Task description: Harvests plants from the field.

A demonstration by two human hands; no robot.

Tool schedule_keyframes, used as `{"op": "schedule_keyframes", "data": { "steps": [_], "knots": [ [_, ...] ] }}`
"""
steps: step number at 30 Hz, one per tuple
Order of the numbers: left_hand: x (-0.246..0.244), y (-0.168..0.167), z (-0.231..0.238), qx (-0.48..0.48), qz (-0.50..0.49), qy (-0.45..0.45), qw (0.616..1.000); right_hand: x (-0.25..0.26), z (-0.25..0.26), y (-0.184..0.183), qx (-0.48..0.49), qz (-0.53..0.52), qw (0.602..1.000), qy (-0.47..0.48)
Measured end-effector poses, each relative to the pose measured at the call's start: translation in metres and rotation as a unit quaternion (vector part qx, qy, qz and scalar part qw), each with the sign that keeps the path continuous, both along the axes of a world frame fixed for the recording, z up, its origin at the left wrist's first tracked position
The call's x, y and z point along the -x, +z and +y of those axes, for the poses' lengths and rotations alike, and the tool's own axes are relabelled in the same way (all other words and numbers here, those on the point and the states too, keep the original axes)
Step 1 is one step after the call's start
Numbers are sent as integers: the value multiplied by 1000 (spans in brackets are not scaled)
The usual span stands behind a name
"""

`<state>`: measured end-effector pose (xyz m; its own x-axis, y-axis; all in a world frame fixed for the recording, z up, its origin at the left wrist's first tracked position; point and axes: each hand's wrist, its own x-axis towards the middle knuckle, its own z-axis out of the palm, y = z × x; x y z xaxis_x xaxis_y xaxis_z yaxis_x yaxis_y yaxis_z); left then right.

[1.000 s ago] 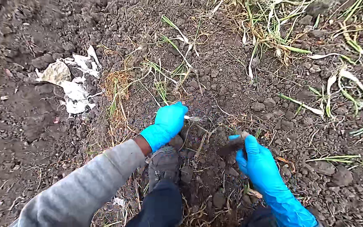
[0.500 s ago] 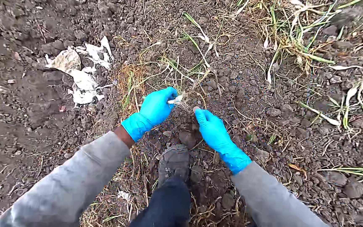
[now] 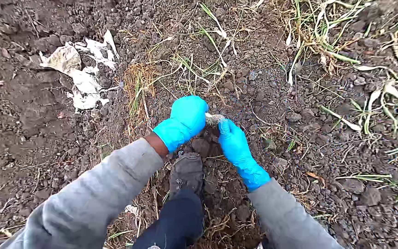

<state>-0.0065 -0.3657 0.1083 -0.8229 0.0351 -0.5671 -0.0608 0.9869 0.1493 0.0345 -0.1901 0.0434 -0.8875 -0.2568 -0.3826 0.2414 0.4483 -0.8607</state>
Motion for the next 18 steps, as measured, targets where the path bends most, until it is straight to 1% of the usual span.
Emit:
{"op": "schedule_keyframes", "data": {
  "steps": [2,3,4,5,6,8,10,11,14,16,17,18],
  "knots": [
    [0,-45,42,-5,-110,-48,993,-5,32,30,37,19,998,-40],
    [-6,-65,55,-16,-144,-57,988,-13,48,47,64,22,996,-63],
    [-12,-73,60,-32,-150,-55,987,-23,63,58,69,27,994,-75],
    [-16,-72,57,-49,-135,-40,989,-31,75,60,55,31,995,-77],
    [-17,-64,48,-60,-99,-25,993,-38,83,51,28,27,997,-70],
    [-17,-48,22,-51,-11,-19,998,-48,86,18,-21,7,997,-68],
    [-13,-42,5,-30,43,-44,998,-49,82,2,-41,-19,997,-61],
    [-8,-42,4,-16,37,-68,997,-45,79,0,-48,-25,997,-55],
    [-1,-59,20,31,-58,-173,983,-39,78,11,-47,-53,996,-62],
    [-1,-67,28,21,-72,-228,971,-21,79,28,-19,-60,996,-69],
    [-3,-70,28,15,-70,-238,969,-9,79,43,11,-68,995,-68],
    [-6,-70,25,8,-73,-229,971,3,77,62,48,-70,994,-66]
  ]
}}
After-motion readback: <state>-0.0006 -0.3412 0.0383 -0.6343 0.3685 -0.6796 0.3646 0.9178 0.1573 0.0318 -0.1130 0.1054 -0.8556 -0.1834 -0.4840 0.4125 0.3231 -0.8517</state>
